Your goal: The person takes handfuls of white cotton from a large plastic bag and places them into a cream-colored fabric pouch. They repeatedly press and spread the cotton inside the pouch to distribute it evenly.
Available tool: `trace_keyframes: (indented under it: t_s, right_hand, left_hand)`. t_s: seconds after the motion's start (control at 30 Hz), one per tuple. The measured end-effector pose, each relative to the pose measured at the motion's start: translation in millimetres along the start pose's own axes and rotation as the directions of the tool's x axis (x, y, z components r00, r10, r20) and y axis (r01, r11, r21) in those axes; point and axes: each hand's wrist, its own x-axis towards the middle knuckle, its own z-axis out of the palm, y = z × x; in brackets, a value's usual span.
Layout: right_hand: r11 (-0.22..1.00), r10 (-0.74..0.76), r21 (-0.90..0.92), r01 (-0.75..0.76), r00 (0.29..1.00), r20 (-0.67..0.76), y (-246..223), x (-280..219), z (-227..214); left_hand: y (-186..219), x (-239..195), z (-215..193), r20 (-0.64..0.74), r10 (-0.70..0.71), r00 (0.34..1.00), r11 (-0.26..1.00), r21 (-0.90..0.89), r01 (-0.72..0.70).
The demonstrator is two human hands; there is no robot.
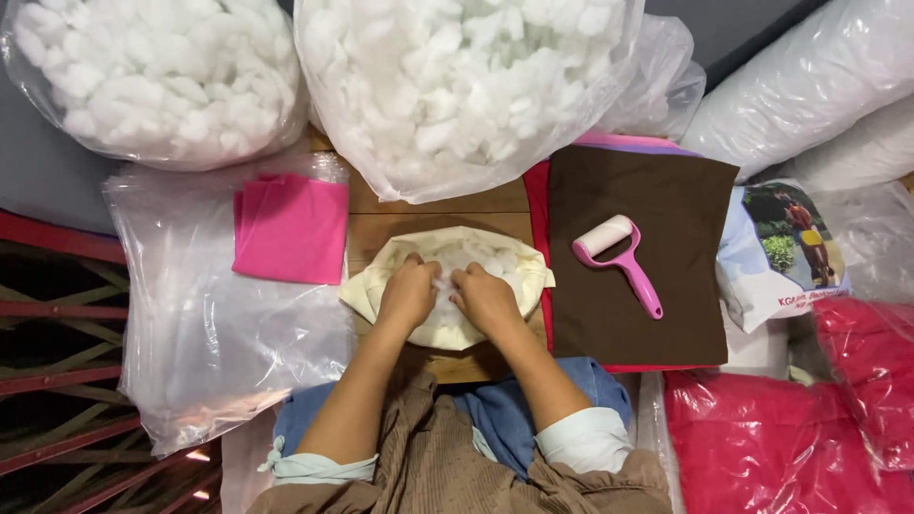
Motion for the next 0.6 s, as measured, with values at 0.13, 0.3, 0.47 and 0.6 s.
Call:
trace_keyframes:
  t_s: [0.13,0.3,0.47,0.6]
  right_hand:
    - [0.993,0.035,0.113,-0.026,0.996,-0.081,13,2,-24]
    - [0.989,0.144,0.053,-0.136,0.967,-0.208,16,8,-38]
    - [0.986,0.157,-0.039,-0.161,0.985,-0.074,27,7,-39]
    - [0.983,0.133,0.145,-0.117,0.985,-0.107,2,-20,-80]
  left_hand:
    - [25,-11,-45,-0.101,-0.042,0.994,0.999,-0.037,0.039]
    - [17,-10,-31,-0.254,-0.058,0.965,0.996,0.057,0.075]
    - [8,-4,-24,-0.098,-0.072,0.993,0.987,0.136,0.085]
    - [34,-21,-47,-0.208,0.049,0.977,0.998,0.035,-0.042]
